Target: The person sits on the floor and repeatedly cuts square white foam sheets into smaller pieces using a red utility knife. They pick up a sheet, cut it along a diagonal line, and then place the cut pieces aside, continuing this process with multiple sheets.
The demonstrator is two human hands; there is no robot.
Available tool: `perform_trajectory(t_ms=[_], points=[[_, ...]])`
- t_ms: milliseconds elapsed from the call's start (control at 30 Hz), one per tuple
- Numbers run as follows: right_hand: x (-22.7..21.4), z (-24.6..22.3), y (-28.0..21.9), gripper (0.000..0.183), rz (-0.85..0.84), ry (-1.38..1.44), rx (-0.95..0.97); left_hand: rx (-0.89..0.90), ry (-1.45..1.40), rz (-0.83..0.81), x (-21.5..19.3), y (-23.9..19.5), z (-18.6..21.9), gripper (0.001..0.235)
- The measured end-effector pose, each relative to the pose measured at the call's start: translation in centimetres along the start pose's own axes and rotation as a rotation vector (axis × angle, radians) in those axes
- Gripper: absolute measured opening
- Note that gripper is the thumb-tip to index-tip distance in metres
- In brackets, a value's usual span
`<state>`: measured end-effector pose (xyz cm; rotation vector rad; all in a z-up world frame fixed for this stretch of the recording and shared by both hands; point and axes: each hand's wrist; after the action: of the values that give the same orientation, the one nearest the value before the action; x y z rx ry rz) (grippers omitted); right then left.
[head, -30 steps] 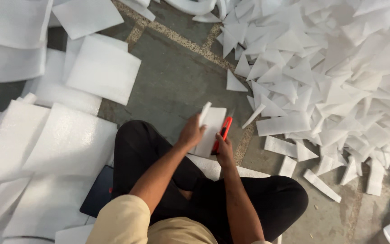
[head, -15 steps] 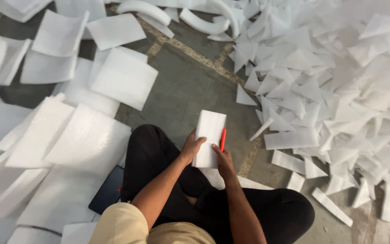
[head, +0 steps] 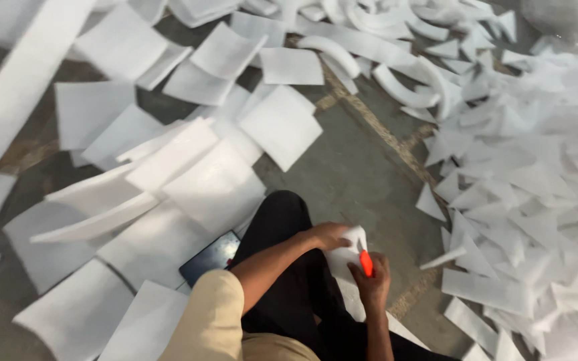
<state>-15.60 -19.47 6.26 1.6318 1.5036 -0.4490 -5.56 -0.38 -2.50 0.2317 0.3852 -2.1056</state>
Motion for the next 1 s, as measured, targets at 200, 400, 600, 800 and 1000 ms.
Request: perform_trajectory(t_ms=[200,400,600,800,1000], points=[[-1.1,-0.9,0.9,0.068,-0.277,0.227,0.227,-0.043,0.036,-0.172,-0.7,-6.3,5.7,0.084],[-1.7,-0.4,1.3,0.043,-0.423,-0.009,0.316,0.073,0.015,0.059,-0.8,-8.3,9.1,0.054],[-3.2,2.4,1.3,0.038,-0.023,0.042,0.647,-0.348,-0.48,0.549,-0.4,-5.3,6.7,0.055],[-4.7,6.1,-0.1,0.042,-0.117,-0.025,0.873,-0.096,-0.954,0.343,-3.6,-6.1,4.3,0.057],[2.1,2.0,-2.3,0.043,-0.013,0.299,0.623,-0.086,-0.639,-0.184,1.8,-8.9,7.1,0.103]])
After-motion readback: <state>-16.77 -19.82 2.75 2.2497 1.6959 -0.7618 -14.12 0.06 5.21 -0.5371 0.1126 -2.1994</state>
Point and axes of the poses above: each hand's wrist, its own y-axis towards the middle knuckle, its own x-axis out of the palm, z = x × y, and after that the axes turned 13 degrees about -y, right-handed
